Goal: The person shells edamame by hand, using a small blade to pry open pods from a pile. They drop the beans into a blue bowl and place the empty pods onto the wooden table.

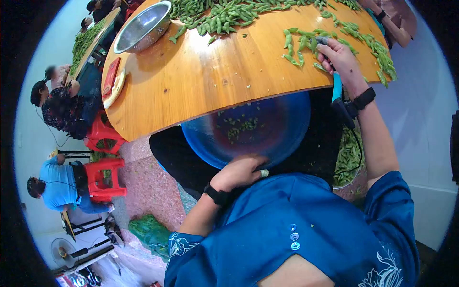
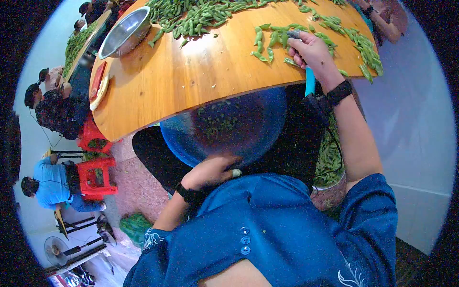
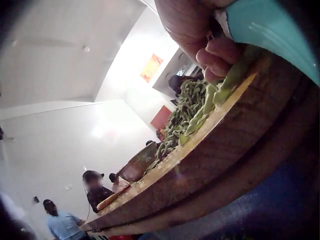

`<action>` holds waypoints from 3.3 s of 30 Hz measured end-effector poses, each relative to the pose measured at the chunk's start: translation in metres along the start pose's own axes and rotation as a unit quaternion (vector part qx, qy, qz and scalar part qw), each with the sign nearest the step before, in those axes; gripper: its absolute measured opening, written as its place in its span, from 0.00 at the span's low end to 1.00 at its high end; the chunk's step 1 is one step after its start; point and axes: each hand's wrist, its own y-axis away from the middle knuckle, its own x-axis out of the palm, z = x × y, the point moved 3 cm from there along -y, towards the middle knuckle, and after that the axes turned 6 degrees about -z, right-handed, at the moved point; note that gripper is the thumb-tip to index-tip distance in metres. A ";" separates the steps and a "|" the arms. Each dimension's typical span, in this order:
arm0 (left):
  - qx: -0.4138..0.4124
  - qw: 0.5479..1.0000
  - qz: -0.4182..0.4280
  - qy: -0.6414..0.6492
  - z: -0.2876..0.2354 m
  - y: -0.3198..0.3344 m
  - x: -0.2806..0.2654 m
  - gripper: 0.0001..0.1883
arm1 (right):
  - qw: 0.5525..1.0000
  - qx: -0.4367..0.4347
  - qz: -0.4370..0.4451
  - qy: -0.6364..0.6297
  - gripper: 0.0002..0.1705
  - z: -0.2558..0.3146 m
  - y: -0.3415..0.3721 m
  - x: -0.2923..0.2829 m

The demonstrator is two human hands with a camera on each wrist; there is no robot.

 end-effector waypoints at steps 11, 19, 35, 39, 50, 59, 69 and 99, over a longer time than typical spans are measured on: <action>0.080 0.995 -0.057 -0.030 -0.051 -0.025 -0.071 0.15 | 0.998 0.060 0.009 -0.015 0.16 0.007 0.001 -0.001; 0.104 0.860 -0.450 -0.215 -0.049 -0.141 -0.248 0.10 | 0.953 -0.088 -0.053 0.285 0.14 0.018 -0.012 -0.035; 0.020 0.878 -0.298 -0.374 -0.003 -0.217 -0.296 0.11 | 0.999 0.028 -0.022 0.000 0.12 0.045 -0.002 -0.001; 0.000 0.866 -0.345 -0.363 -0.013 -0.204 -0.287 0.11 | 0.998 -0.058 0.030 0.017 0.17 0.052 -0.005 0.024; -0.029 0.875 -0.322 0.360 -0.043 -0.138 -0.180 0.15 | 0.972 0.100 0.193 -0.089 0.10 0.047 0.010 0.089; -0.026 0.892 -0.255 0.373 -0.047 -0.130 -0.180 0.17 | 0.961 0.146 0.174 -0.160 0.09 0.048 0.022 0.091; -0.003 0.812 -0.140 0.567 -0.036 -0.135 -0.176 0.18 | 0.939 0.168 0.156 -0.258 0.08 0.040 0.023 0.098; 0.042 0.842 -0.333 0.422 -0.036 -0.134 -0.187 0.09 | 0.997 0.039 0.010 -0.073 0.07 0.053 0.021 0.106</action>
